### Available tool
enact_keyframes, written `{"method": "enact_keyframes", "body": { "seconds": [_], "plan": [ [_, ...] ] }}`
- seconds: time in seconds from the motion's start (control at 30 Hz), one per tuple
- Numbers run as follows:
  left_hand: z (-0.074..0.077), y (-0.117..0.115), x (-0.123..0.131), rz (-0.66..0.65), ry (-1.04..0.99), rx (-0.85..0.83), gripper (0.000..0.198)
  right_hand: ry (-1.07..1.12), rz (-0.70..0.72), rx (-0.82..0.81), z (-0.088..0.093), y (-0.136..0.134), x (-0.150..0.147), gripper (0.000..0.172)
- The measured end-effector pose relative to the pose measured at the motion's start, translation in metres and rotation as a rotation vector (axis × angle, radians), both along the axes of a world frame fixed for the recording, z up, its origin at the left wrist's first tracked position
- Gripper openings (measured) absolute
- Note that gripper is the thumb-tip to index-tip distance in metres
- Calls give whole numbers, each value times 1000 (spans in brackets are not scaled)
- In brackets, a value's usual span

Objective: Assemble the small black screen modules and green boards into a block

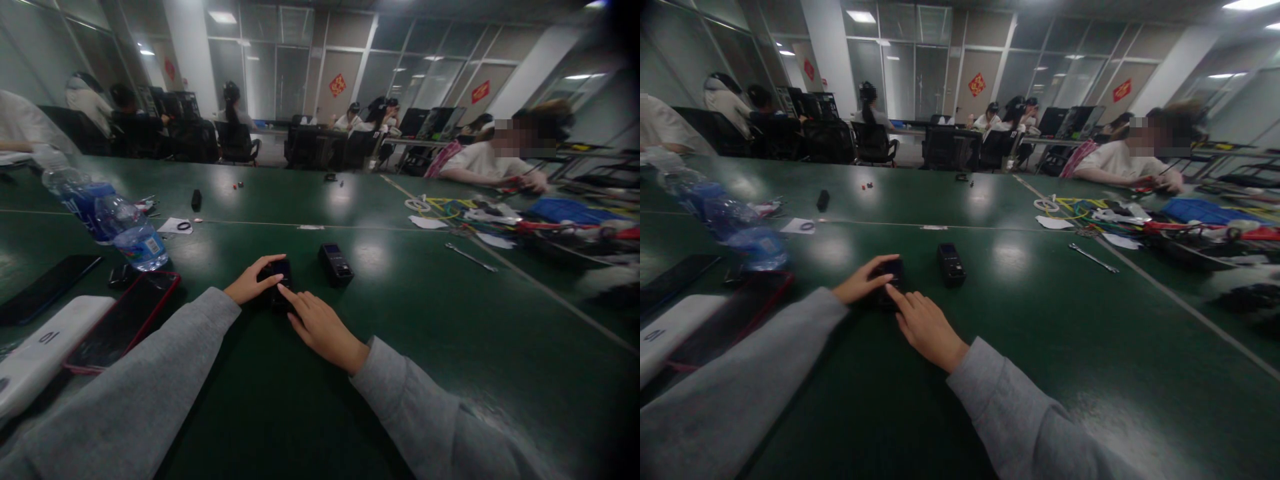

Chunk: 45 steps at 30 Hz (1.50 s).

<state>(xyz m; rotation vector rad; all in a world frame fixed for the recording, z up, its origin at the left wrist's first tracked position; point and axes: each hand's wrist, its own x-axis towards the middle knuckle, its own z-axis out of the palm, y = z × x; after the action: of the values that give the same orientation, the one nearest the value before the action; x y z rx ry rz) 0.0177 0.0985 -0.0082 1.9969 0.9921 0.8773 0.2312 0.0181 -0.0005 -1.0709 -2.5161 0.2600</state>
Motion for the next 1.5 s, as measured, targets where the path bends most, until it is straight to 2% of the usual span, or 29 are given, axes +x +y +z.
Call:
{"method": "enact_keyframes", "body": {
  "seconds": [0.67,1.5],
  "plan": [
    [3,-2,0,12,15,-20,54,-14,-4,-19,3,-1,0,59],
    [-3,0,-1,6,7,-5,50,-15,-5,-16,2,0,1,60]
  ]
}}
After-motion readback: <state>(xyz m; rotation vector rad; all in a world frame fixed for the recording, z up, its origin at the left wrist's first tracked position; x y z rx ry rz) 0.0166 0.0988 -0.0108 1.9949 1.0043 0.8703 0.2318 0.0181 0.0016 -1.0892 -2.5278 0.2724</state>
